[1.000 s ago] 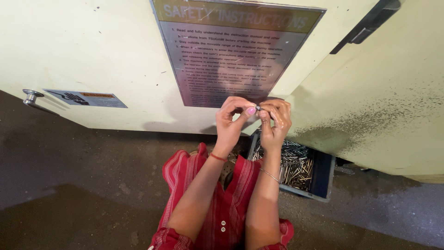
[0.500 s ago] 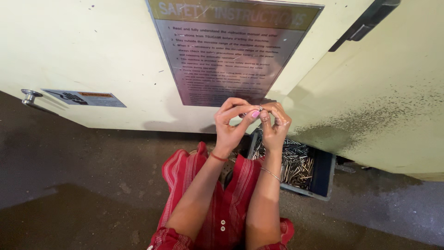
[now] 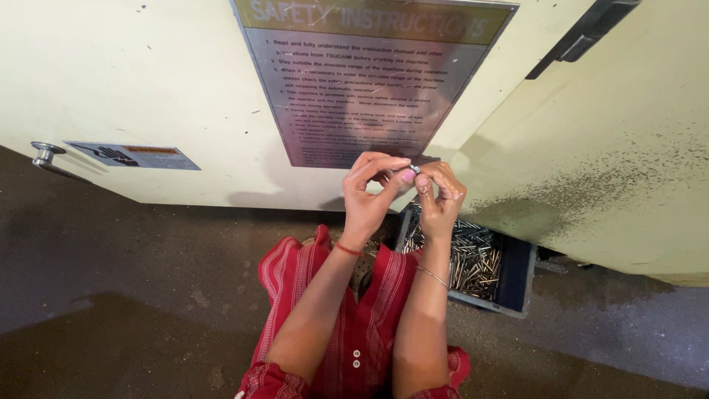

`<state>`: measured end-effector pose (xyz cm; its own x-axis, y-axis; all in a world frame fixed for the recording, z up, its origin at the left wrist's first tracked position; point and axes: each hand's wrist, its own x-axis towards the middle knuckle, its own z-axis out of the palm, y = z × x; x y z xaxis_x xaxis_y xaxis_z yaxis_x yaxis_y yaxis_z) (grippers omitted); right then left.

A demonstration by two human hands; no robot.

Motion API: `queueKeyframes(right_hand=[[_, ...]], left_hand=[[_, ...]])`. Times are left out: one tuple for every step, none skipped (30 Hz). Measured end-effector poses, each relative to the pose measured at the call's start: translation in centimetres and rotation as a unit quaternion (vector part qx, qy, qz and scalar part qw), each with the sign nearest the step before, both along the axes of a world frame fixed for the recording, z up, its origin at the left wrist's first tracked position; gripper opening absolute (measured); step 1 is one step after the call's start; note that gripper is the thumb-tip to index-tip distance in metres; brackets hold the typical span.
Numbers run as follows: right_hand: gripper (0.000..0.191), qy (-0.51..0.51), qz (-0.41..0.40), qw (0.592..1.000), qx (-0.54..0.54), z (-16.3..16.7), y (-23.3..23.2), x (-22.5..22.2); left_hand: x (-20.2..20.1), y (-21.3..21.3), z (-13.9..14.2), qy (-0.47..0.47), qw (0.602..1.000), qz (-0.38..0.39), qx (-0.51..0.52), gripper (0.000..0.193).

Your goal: The person sits on the floor and repeatedly scoops small metal pins from a tray, transfers them between hands, and returns them to the tray. The person also picks up a single pin and rubs it between fingers.

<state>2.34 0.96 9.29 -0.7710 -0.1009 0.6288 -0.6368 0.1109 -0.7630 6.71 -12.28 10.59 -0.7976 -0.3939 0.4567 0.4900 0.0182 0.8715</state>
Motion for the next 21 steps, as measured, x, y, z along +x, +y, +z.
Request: queueKeyframes(right_hand=[[0.028, -0.001, 0.004, 1.000, 0.000, 0.0, 0.0, 0.0], [0.029, -0.001, 0.008, 1.000, 0.000, 0.0, 0.0, 0.0], [0.029, -0.002, 0.011, 1.000, 0.000, 0.1, 0.0, 0.0], [0.030, 0.004, 0.007, 1.000, 0.002, 0.1, -0.1, 0.0], [0.030, 0.011, 0.003, 1.000, 0.004, 0.1, -0.1, 0.0], [0.030, 0.017, -0.001, 1.000, 0.005, 0.1, -0.1, 0.1], [0.031, 0.022, 0.002, 1.000, -0.014, 0.0, -0.1, 0.0], [0.031, 0.026, 0.006, 0.999, -0.033, -0.1, -0.1, 0.1], [0.032, 0.031, 0.009, 0.998, -0.051, -0.2, -0.1, 0.0], [0.034, 0.030, 0.004, 0.998, -0.058, -0.4, 0.0, 0.0], [0.036, 0.029, -0.001, 0.997, -0.065, -0.6, 0.1, 0.0], [0.037, 0.028, -0.006, 0.997, -0.071, -0.8, 0.3, -0.1], [0.039, 0.006, 0.020, 0.993, -0.117, -1.0, 0.3, -0.1], [0.040, -0.017, 0.045, 0.986, -0.162, -1.2, 0.4, -0.2], [0.042, -0.039, 0.070, 0.975, -0.207, -1.4, 0.4, -0.3], [0.039, -0.066, 0.108, 0.957, -0.262, -1.5, 0.5, -0.3], [0.036, -0.093, 0.146, 0.933, -0.317, -1.6, 0.5, -0.4], [0.036, -0.118, 0.183, 0.903, -0.369, -1.6, 0.6, -0.4], [0.037, -0.108, 0.194, 0.902, -0.370, -1.5, 0.7, -0.4], [0.038, -0.097, 0.205, 0.901, -0.370, -1.3, 0.9, -0.3], [0.039, -0.086, 0.216, 0.899, -0.371, -1.1, 1.0, -0.2]], left_hand=[[0.0, 0.0, 0.0, -0.002, 1.000, -0.004, 0.005, 0.019], [0.0, 0.0, 0.1, -0.003, 1.000, -0.007, 0.009, 0.018], [0.0, 0.0, 0.1, -0.002, 1.000, -0.007, 0.004, 0.019], [0.1, 0.0, 0.2, -0.002, 1.000, -0.006, -0.001, 0.019], [0.1, 0.0, 0.2, -0.001, 1.000, -0.005, -0.007, 0.020], [0.1, 0.0, 0.3, -0.004, 1.000, -0.006, -0.002, 0.022], [0.1, 0.0, 0.3, -0.006, 1.000, -0.007, 0.003, 0.024], [0.1, 0.0, 0.3, -0.009, 1.000, -0.008, 0.008, 0.026], [0.1, -0.1, 0.3, -0.006, 1.000, -0.009, 0.002, 0.024], [0.1, -0.1, 0.3, -0.002, 1.000, -0.010, -0.004, 0.022], [0.2, -0.1, 0.3, 0.002, 1.000, -0.010, -0.010, 0.020], [0.1, -0.1, 0.2, 0.004, 1.000, -0.009, -0.018, 0.019], [0.2, -0.1, 0.2, 0.006, 1.000, -0.009, -0.026, 0.017], [0.2, -0.2, 0.2, 0.008, 0.999, -0.009, -0.033, 0.015], [0.2, -0.2, 0.2, 0.004, 0.999, -0.029, -0.036, 0.017], [0.3, -0.2, 0.3, 0.001, 0.998, -0.050, -0.038, 0.019], [0.4, -0.3, 0.4, -0.003, 0.997, -0.071, -0.040, 0.021], [0.4, -0.3, 0.5, 0.011, 0.996, -0.081, -0.047, 0.023], [0.5, -0.3, 0.8, 0.024, 0.994, -0.092, -0.054, 0.024], [0.6, -0.3, 1.1, 0.037, 0.992, -0.102, -0.061, 0.026], [0.8, -0.3, 1.4, 0.045, 0.992, -0.107, -0.053, 0.025]])
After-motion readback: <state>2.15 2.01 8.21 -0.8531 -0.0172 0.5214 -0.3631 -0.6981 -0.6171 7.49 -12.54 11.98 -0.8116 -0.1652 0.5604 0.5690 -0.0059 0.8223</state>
